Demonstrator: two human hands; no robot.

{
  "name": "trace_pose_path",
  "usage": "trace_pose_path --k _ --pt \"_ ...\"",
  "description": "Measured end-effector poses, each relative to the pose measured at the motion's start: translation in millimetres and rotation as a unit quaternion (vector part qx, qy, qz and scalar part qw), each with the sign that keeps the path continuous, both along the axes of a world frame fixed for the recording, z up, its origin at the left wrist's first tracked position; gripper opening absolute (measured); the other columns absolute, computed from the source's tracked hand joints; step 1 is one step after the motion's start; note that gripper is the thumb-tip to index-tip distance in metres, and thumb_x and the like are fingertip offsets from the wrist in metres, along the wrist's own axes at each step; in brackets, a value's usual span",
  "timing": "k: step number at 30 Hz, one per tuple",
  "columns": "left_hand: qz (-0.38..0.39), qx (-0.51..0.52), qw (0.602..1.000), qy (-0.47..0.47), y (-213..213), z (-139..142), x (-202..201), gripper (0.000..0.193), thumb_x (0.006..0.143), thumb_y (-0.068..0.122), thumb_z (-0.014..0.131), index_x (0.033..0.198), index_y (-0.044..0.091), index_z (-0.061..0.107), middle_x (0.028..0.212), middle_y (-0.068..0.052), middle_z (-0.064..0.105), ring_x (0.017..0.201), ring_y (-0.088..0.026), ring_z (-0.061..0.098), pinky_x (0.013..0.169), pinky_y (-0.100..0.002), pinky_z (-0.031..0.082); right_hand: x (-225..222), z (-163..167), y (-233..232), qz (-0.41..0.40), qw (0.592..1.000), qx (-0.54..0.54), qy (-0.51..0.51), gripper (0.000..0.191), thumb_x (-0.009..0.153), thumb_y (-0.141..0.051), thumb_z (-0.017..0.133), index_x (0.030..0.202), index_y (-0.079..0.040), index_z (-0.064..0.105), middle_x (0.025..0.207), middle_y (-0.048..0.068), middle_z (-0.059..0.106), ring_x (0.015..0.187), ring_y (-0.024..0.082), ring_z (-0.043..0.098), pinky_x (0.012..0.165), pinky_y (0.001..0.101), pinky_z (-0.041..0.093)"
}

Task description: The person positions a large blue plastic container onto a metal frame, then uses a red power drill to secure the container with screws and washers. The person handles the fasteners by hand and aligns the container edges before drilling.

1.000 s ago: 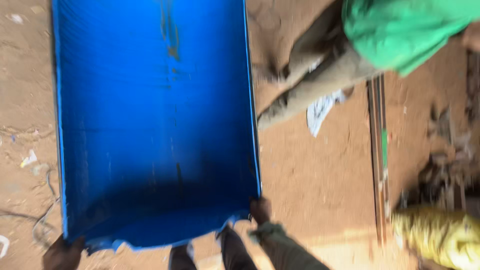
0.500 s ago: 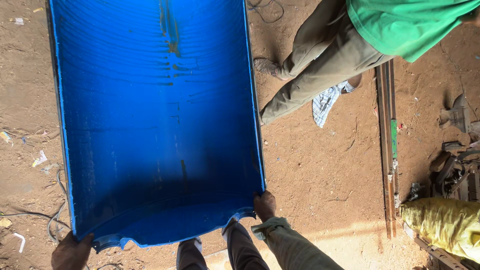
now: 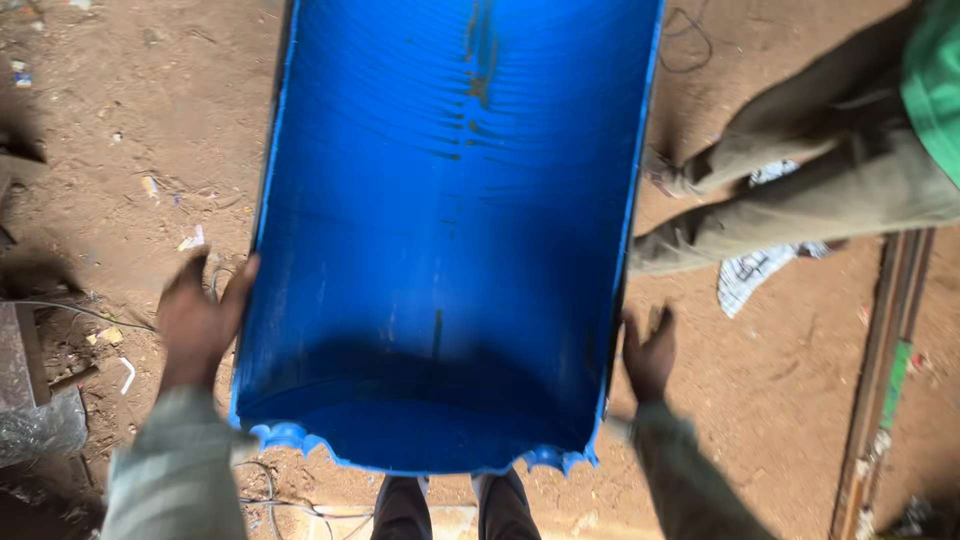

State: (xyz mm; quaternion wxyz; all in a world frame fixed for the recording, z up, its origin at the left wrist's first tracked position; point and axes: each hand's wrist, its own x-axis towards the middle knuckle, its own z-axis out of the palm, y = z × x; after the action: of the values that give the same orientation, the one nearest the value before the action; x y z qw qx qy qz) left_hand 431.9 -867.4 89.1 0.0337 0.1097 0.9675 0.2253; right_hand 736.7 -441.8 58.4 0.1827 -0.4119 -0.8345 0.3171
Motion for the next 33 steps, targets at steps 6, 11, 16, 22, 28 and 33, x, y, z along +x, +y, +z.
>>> trace_pose_path --k 6,11,16,22,28,33 --pt "0.030 -0.012 0.998 -0.049 130.7 3.9 -117.5 0.089 0.096 0.070 0.063 0.142 -0.006 0.049 0.119 -0.032 0.067 0.110 -0.049 0.063 0.093 -0.054 0.049 -193.7 22.0 54.6 -0.076 0.980 0.033 -0.180 0.099 0.094 -0.074 0.055 0.153 0.002 0.034 0.133 0.033 0.060 0.122 0.051 0.057 0.102 0.0562 0.044" --pt "0.055 -0.184 0.980 -0.052 174.7 -7.1 -155.5 0.072 0.102 0.064 0.055 0.123 -0.005 0.056 0.110 -0.030 0.067 0.102 -0.045 0.068 0.083 -0.055 0.054 -245.8 19.9 69.8 -0.164 0.929 -0.014 -0.331 0.076 0.099 -0.072 0.050 0.145 -0.011 0.052 0.127 0.027 0.068 0.121 0.047 0.063 0.102 0.0576 0.047" --pt "0.072 -0.176 0.974 -0.126 167.2 -28.1 -173.1 0.058 0.109 0.056 0.048 0.115 0.001 0.067 0.107 -0.027 0.072 0.101 -0.044 0.071 0.084 -0.055 0.055 -235.0 4.3 97.6 -0.087 0.962 -0.053 -0.254 0.074 0.087 -0.070 0.067 0.129 -0.008 0.067 0.119 0.026 0.070 0.113 0.042 0.066 0.095 0.0523 0.050" --pt "0.075 -0.191 0.971 -0.123 164.9 -48.3 -188.3 0.058 0.108 0.058 0.048 0.109 0.004 0.071 0.106 -0.026 0.073 0.100 -0.043 0.071 0.083 -0.055 0.055 -236.4 -28.4 125.1 -0.086 0.969 -0.079 -0.219 0.068 0.078 -0.060 0.076 0.120 -0.007 0.069 0.111 0.022 0.074 0.104 0.040 0.071 0.091 0.0501 0.052" --pt "0.070 -0.249 0.949 -0.182 168.9 -59.4 -196.9 0.059 0.112 0.056 0.044 0.111 0.003 0.069 0.099 -0.024 0.074 0.088 -0.039 0.075 0.074 -0.052 0.059 -229.5 -51.5 146.0 -0.102 0.962 -0.033 -0.252 0.048 0.091 -0.048 0.068 0.116 -0.006 0.071 0.106 0.027 0.073 0.102 0.047 0.069 0.090 0.0529 0.052" --pt "0.088 -0.235 0.950 -0.184 168.7 -67.3 -199.3 0.056 0.109 0.055 0.048 0.105 0.003 0.070 0.097 -0.023 0.073 0.087 -0.040 0.074 0.073 -0.053 0.058 -229.8 -56.8 150.6 -0.100 0.962 -0.040 -0.253 0.041 0.095 -0.043 0.064 0.109 -0.005 0.070 0.100 0.026 0.073 0.098 0.046 0.070 0.085 0.0542 0.053"
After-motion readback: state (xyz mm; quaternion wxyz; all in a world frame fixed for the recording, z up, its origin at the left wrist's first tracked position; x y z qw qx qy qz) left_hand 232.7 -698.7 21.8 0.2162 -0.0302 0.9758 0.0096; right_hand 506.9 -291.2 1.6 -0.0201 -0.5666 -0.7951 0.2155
